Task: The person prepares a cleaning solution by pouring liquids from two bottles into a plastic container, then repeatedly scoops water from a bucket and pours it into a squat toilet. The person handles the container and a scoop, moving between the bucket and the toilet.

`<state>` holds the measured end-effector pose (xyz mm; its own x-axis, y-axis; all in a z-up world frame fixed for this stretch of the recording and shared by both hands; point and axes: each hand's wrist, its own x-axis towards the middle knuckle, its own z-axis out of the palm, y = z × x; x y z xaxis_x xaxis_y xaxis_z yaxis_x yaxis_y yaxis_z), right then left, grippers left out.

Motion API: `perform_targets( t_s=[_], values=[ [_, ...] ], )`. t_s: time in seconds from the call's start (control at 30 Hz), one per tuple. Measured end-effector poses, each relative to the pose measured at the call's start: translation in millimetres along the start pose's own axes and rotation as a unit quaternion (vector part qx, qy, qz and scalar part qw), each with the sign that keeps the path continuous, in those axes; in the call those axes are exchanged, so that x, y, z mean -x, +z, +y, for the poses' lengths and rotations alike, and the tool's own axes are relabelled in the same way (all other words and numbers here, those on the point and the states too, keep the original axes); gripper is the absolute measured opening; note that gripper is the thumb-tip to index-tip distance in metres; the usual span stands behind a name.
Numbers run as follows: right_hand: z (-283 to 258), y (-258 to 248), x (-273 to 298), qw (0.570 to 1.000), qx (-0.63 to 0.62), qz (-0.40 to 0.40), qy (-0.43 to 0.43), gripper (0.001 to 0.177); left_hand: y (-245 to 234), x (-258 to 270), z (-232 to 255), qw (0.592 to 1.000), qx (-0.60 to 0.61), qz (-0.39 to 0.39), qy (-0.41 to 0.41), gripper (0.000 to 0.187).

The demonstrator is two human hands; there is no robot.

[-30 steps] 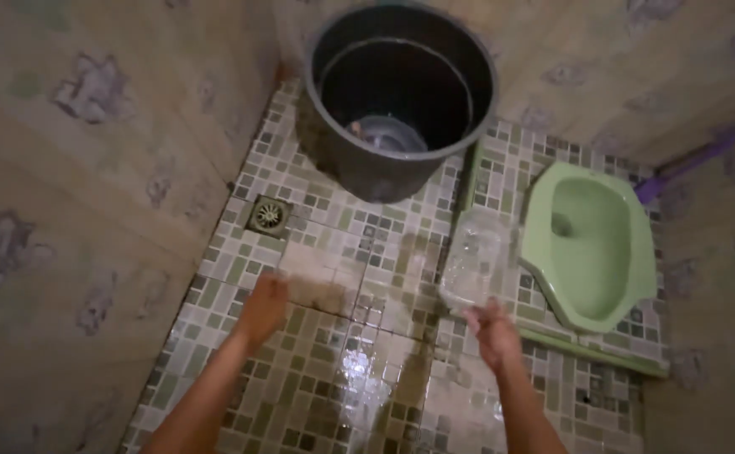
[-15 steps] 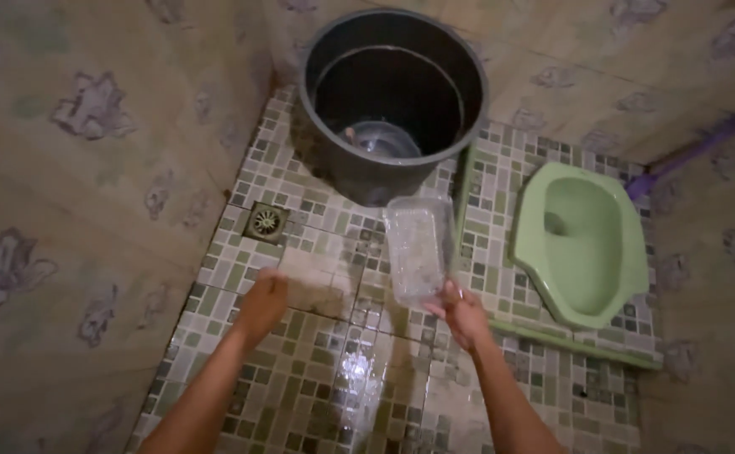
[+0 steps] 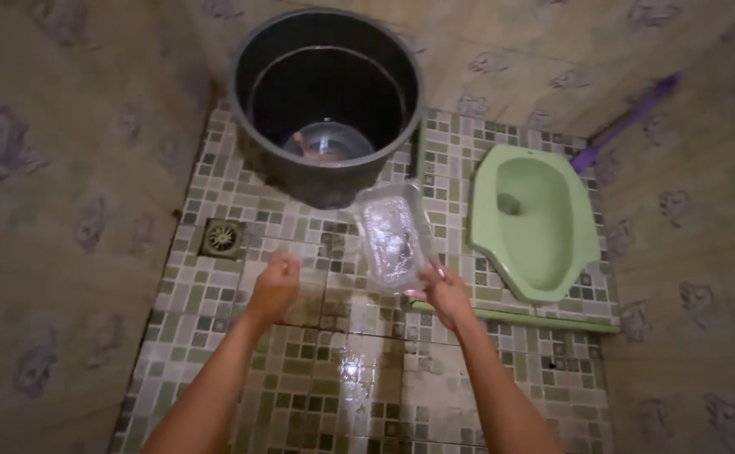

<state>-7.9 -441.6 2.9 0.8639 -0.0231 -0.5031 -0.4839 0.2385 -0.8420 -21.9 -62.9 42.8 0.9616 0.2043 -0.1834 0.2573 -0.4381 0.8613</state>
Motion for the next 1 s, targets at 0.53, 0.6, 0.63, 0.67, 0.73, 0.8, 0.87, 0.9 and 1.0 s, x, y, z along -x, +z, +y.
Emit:
perform_targets(
  t_s=[0.53, 0.6, 0.63, 0.67, 0.73, 0.8, 0.87, 0.9, 1.0],
  values=[
    [-42.8, -250.1, 23.7, 0.7, 0.587, 0.401, -0.074, 0.054, 56.4, -24.7, 54.8, 0.992, -0.018, -0.126, -0.018, 0.046],
    [-49.7, -268.1, 21.8, 0.657, 0.618, 0.419, -0.102, 0.059, 63.2, -26.8, 61.0, 0.986, -0.053, -0.151, -0.046, 0.045],
    [-51.5, -275.7, 23.3, 0.639, 0.636, 0.419, -0.107, 0.061, 66.3, -26.7, 61.6, 0.982, -0.071, -0.165, -0.061, 0.045],
    [-54.3, -282.0, 23.7, 0.621, 0.647, 0.427, -0.118, 0.064, 69.2, -27.2, 60.6, 0.982, -0.064, -0.17, -0.055, 0.043],
    [-62.4, -289.7, 22.5, 0.59, 0.672, 0.439, -0.086, 0.07, 76.4, -29.5, 53.6, 0.982, -0.049, -0.18, -0.042, 0.04],
    [-73.5, -290.3, 26.9, 0.561, 0.661, 0.486, -0.113, 0.074, 94.0, -35.0, 47.3, 0.986, -0.049, -0.154, 0.046, 0.038],
    [-88.1, -286.9, 36.9, 0.589, 0.645, 0.475, -0.104, 0.075, 111.1, -40.7, 46.9, 0.984, -0.045, -0.162, 0.061, 0.039],
    [-97.7, -285.7, 40.7, 0.602, 0.636, 0.472, -0.101, 0.075, 122.7, -42.6, 51.7, 0.982, -0.04, -0.183, 0.034, 0.04],
    [-111.8, -283.1, 48.1, 0.566, 0.668, 0.454, -0.168, 0.074, 147.2, -43.2, 73.7, 0.972, -0.04, -0.233, 0.017, 0.043]
  ],
)
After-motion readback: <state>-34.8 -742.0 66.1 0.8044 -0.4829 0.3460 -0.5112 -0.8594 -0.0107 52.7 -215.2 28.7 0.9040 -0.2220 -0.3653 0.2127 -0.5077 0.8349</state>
